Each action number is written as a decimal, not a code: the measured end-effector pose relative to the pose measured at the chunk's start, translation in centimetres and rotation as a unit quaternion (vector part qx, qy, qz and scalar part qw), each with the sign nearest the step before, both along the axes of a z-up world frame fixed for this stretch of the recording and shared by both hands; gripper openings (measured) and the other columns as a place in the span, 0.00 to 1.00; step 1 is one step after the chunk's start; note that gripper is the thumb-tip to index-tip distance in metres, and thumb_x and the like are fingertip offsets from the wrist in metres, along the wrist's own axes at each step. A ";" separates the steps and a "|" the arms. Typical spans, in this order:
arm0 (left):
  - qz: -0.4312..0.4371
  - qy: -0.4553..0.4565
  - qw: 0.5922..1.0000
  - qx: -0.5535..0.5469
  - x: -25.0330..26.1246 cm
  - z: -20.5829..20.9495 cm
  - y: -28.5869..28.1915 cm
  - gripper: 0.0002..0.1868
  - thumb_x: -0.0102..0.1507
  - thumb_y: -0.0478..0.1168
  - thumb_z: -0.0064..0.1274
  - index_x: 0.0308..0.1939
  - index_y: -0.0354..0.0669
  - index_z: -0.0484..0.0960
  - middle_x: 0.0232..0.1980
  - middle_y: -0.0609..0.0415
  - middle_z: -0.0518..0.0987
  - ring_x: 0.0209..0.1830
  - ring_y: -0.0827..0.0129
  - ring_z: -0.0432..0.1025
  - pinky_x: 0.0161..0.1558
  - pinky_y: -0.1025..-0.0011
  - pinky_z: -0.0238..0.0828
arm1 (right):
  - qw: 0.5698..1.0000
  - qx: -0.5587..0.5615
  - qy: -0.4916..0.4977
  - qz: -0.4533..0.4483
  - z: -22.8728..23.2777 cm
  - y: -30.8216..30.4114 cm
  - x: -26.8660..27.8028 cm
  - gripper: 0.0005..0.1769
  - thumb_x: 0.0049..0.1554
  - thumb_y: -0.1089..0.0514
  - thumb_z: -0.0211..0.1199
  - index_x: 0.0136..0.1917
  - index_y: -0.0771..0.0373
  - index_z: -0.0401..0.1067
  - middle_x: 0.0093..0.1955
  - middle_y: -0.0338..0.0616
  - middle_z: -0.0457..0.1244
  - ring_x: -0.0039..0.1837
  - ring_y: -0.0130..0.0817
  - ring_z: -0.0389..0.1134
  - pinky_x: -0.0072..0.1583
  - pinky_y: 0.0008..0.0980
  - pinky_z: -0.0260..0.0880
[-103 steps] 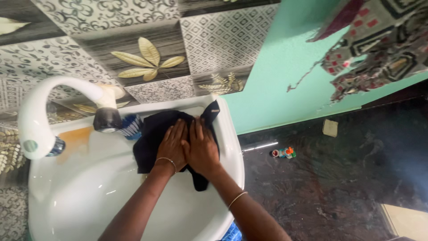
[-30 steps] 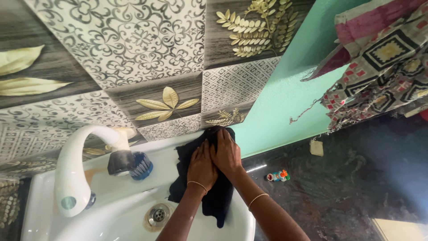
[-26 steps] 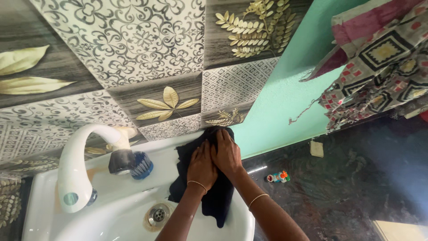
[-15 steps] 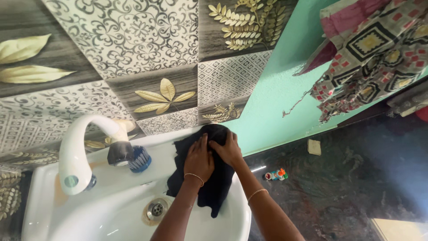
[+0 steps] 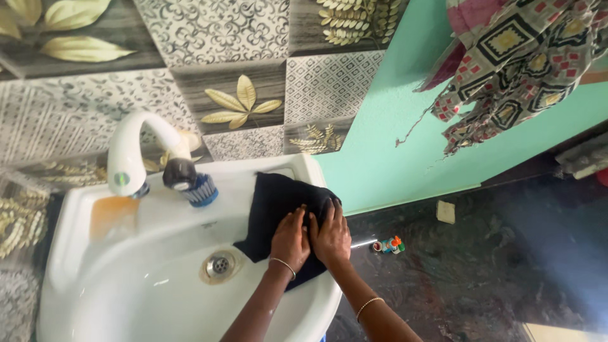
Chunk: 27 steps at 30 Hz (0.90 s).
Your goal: The person scrubs a white sink with a blue brush, rinses the brush and hands under running water, and wipes the sink and surrounding tiles with a dark cloth. The sink and tiles are visibly stained with an orange substance during the process.
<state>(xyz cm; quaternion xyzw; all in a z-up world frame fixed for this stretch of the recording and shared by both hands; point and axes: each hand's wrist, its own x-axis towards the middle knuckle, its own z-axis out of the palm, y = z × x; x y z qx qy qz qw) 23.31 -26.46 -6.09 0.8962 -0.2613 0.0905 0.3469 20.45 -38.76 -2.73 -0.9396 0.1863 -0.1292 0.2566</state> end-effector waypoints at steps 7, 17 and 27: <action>-0.013 0.115 0.991 -0.064 -5.0 0.9 0.4 0.32 0.62 0.30 0.45 0.73 0.43 0.65 0.67 0.38 0.74 0.60 0.45 0.72 0.58 0.56 0.72 | 0.998 -0.043 0.037 0.016 -1.0 0.8 -3.5 0.42 0.59 0.44 0.54 0.77 0.74 0.50 0.80 0.64 0.47 0.71 0.63 0.58 0.66 0.54 0.64; -0.033 0.289 0.950 0.109 -10.6 1.9 3.9 0.39 0.60 0.30 0.46 0.76 0.38 0.56 0.39 0.34 0.82 0.42 0.41 0.78 0.52 0.51 0.74 | 0.980 -0.094 0.173 0.030 1.6 3.8 -8.0 0.54 0.52 0.44 0.62 0.80 0.70 0.40 0.83 0.67 0.33 0.81 0.68 0.36 0.75 0.64 0.44; -0.037 0.258 0.953 0.158 -16.1 2.8 11.4 0.14 0.65 0.42 0.45 0.51 0.39 0.76 0.37 0.37 0.83 0.41 0.43 0.78 0.48 0.51 0.74 | 0.988 -0.126 0.078 0.048 0.6 9.3 -14.5 0.42 0.55 0.41 0.54 0.76 0.65 0.60 0.85 0.61 0.37 0.84 0.63 0.27 0.77 0.66 0.26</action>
